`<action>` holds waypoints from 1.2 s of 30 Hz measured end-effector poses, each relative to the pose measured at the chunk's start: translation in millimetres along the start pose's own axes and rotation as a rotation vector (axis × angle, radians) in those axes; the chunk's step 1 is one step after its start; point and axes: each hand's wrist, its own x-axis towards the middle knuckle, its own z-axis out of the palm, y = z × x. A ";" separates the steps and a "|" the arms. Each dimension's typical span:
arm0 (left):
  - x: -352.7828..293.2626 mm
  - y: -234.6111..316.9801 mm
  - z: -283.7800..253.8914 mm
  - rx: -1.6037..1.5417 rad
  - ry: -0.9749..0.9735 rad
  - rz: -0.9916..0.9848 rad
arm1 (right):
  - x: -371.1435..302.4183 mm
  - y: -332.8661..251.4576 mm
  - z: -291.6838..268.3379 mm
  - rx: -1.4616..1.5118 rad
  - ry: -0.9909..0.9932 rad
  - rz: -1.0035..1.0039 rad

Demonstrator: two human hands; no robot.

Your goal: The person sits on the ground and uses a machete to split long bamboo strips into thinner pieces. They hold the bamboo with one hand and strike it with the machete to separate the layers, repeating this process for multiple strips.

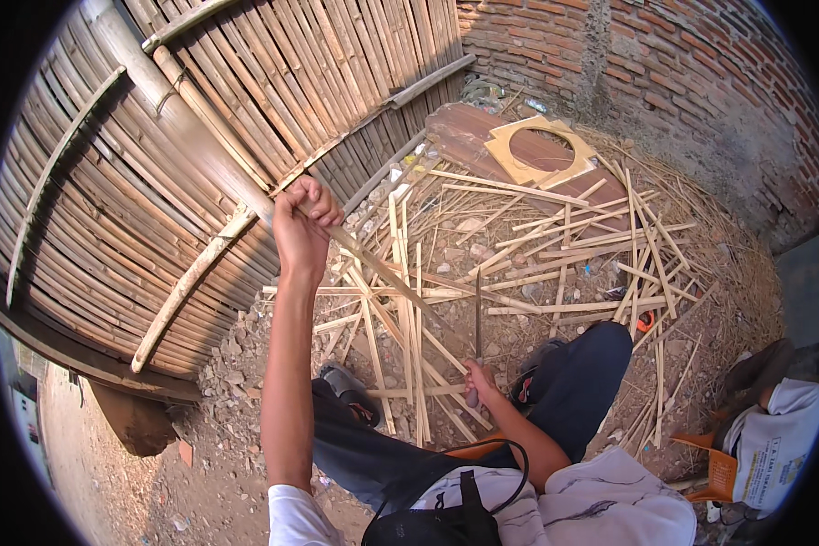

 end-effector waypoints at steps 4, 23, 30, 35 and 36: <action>0.0 -6.3 4.3 -0.082 -0.206 -0.006 | -5.0 -16.3 9.6 -0.135 0.062 -0.235; -17.2 -41.5 59.0 0.053 -0.003 0.218 | -128.1 -80.1 128.6 -0.237 -0.274 -0.452; -13.6 -32.9 38.5 -0.008 0.027 0.267 | 7.2 -33.3 56.9 -0.172 -0.033 0.095; -8.7 -33.0 25.4 0.006 0.087 0.271 | -1.0 -50.6 62.7 -0.478 -0.015 -0.097; -8.8 -35.3 23.7 0.013 0.112 0.269 | -18.4 -52.6 72.1 -0.602 -0.031 -0.245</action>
